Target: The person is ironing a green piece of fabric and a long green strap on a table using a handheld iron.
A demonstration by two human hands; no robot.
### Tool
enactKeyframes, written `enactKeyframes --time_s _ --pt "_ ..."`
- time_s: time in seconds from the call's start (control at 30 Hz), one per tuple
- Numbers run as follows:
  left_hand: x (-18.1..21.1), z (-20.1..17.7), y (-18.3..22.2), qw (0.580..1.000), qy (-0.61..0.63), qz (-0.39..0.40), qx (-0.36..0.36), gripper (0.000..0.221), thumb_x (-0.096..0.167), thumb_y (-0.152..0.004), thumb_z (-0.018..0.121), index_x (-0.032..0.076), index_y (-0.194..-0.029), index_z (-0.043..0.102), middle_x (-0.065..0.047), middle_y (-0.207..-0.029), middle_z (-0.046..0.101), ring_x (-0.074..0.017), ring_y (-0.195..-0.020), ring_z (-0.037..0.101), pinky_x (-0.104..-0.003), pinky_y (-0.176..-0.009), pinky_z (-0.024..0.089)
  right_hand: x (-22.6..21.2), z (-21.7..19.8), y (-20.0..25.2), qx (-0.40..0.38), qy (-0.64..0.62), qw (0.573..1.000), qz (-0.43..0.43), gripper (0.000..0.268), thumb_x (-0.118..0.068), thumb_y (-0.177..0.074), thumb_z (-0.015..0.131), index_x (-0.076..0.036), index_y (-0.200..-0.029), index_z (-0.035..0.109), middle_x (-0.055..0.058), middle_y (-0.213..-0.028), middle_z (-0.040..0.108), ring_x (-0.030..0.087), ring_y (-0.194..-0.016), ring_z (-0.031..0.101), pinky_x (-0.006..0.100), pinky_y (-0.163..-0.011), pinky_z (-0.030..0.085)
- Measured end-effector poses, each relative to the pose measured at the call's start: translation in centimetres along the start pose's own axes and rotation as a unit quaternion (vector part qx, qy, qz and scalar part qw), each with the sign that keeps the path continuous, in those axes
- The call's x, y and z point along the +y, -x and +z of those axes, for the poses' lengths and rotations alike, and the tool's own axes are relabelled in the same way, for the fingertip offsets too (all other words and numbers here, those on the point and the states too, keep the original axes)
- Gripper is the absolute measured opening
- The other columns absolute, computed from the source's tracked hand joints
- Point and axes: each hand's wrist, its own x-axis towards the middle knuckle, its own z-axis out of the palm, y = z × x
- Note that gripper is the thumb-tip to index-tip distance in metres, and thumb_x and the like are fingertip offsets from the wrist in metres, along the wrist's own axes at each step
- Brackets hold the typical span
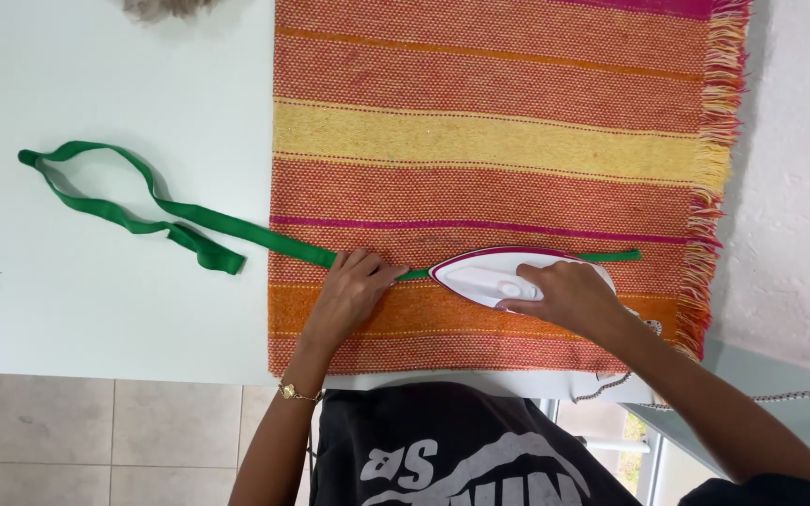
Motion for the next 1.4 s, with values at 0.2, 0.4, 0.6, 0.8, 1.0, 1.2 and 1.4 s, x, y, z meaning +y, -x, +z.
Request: enactKeyframes --time_s 0.2,0.4,0.6,0.8,1.0,1.2,1.4 --pt "-0.6 0.7 0.9 0.999 -0.012 -0.04 0.019 0.036 0.024 -0.098 0.08 0.021 -0.133 0.072 0.003 -0.094 0.067 -0.0211 -0.099 0.064 -0.038 -0.086 0.047 -0.6 0.0 -0.7 0.002 0.003 1.0 -0.02 0.058 -0.063 -0.097 0.07 -0.013 -0.126 0.076 0.024 -0.092 0.083 0.043 -0.09 0.083 0.051 -0.079 0.065" --pt "-0.5 -0.4 1.2 0.999 -0.009 -0.019 0.051 0.022 0.016 -0.096 0.081 0.015 -0.117 0.076 -0.001 -0.094 0.068 -0.0222 -0.098 0.065 -0.037 -0.087 0.048 -0.8 0.2 -0.8 0.007 0.02 1.0 -0.023 0.058 -0.061 -0.097 0.071 -0.012 -0.126 0.075 0.025 -0.09 0.083 0.044 -0.089 0.083 0.053 -0.077 0.065" --pt "-1.4 -1.4 1.6 0.997 -0.038 -0.015 0.064 0.022 0.023 -0.096 0.083 0.018 -0.115 0.077 0.002 -0.098 0.069 -0.0205 -0.103 0.065 -0.036 -0.091 0.048 -1.7 0.7 -1.5 0.004 0.018 1.0 -0.025 0.059 -0.065 -0.097 0.07 -0.013 -0.124 0.075 0.023 -0.087 0.083 0.042 -0.087 0.083 0.053 -0.077 0.065" --pt "-2.8 -2.8 1.8 0.994 -0.077 0.02 0.07 0.02 0.02 -0.091 0.086 0.016 -0.108 0.075 0.001 -0.105 0.069 -0.0211 -0.111 0.063 -0.039 -0.099 0.045 -2.6 0.5 -1.6 -0.003 0.021 1.0 -0.023 0.062 -0.069 -0.096 0.069 -0.014 -0.124 0.075 0.021 -0.086 0.083 0.042 -0.086 0.083 0.053 -0.076 0.065" --pt "-4.2 -3.7 2.4 0.99 -0.097 0.044 0.096 0.011 0.017 -0.096 0.083 0.016 -0.104 0.076 0.0 -0.1 0.068 -0.0206 -0.105 0.066 -0.039 -0.101 0.047 -3.3 0.1 -1.5 -0.013 0.011 1.0 -0.014 0.058 -0.063 -0.098 0.07 -0.012 -0.125 0.075 0.022 -0.087 0.083 0.042 -0.086 0.083 0.052 -0.077 0.065" --pt "-3.3 -5.2 3.3 0.996 -0.075 0.025 0.049 0.005 0.013 -0.106 0.072 0.012 -0.101 0.075 -0.003 -0.095 0.066 -0.0232 -0.099 0.066 -0.039 -0.094 0.051 -3.4 0.2 -1.8 -0.019 0.013 1.0 -0.005 0.057 -0.062 -0.099 0.069 -0.013 -0.125 0.075 0.021 -0.088 0.084 0.039 -0.086 0.084 0.05 -0.077 0.065" --pt "-3.9 -4.8 2.9 0.996 -0.007 -0.086 -0.02 0.014 0.014 -0.1 0.076 0.014 -0.113 0.071 -0.004 -0.093 0.069 -0.0261 -0.101 0.068 -0.041 -0.09 0.049 -4.4 0.4 -2.0 -0.015 0.021 1.0 -0.005 0.055 -0.062 -0.098 0.07 -0.013 -0.124 0.075 0.021 -0.09 0.084 0.041 -0.087 0.084 0.053 -0.08 0.065"
